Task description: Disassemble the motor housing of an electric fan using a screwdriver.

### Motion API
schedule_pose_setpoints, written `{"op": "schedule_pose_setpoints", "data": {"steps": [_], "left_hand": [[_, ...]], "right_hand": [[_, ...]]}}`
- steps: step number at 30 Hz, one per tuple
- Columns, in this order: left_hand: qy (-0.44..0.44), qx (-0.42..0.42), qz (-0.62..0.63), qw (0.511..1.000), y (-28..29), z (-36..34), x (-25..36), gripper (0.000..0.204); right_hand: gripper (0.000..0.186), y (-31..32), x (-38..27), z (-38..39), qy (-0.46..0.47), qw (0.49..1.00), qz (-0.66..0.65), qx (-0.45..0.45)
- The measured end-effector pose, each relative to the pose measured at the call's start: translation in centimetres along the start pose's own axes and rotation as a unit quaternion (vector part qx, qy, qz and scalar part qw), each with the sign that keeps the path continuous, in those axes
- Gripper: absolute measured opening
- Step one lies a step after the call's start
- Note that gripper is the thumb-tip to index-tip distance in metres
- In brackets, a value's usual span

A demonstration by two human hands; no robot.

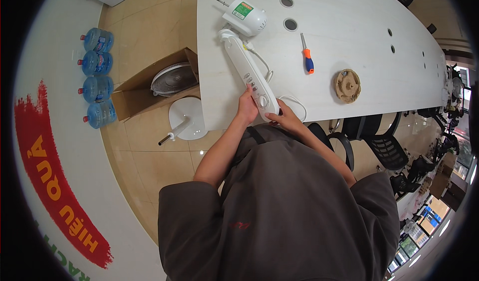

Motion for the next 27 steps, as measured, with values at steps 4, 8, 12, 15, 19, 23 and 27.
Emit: {"op": "schedule_pose_setpoints", "data": {"steps": [4, 8, 12, 15, 19, 23, 27], "left_hand": [[0.005, 0.008, -0.016, 1.0, 0.5, -0.5, 0.0, 0.051], [0.002, 0.101, -0.175, 0.979, 1.4, -0.4, -0.2, 0.046], [-0.056, 0.132, -0.33, 0.933, 0.1, 0.4, -0.1, 0.041], [-0.148, 0.149, -0.487, 0.848, -0.4, 0.8, 1.4, 0.035], [-0.232, 0.118, -0.474, 0.841, 0.9, 1.3, 2.5, 0.029], [-0.214, 0.094, -0.505, 0.831, 2.6, 1.7, 2.4, 0.028], [-0.172, 0.063, -0.528, 0.829, 3.2, 2.0, 1.1, 0.027]], "right_hand": [[0.069, 0.6, 0.2, -0.2, -0.021, 0.997, -0.068, -0.022], [0.071, 1.4, 1.7, -0.8, -0.03, 0.999, -0.045, 0.004], [0.076, 2.0, 3.7, -2.2, 0.015, 0.994, 0.093, 0.05], [0.084, 2.4, 4.3, -2.5, 0.063, 0.977, 0.18, 0.101], [0.09, 2.1, 2.4, -1.6, 0.061, 0.957, 0.264, 0.106], [0.089, 1.8, 2.4, -1.1, 0.066, 0.952, 0.274, 0.116], [0.089, 1.9, 2.7, -1.0, 0.078, 0.951, 0.278, 0.111]]}}
Point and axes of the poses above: each hand's wrist, its own z-axis away from the middle knuckle, its own y-axis out of the back of the hand, x = y × z, the point moved 3 cm from there along -z, towards the middle knuckle, and after that the axes turned 10 degrees about z, right-handed, at the moved point
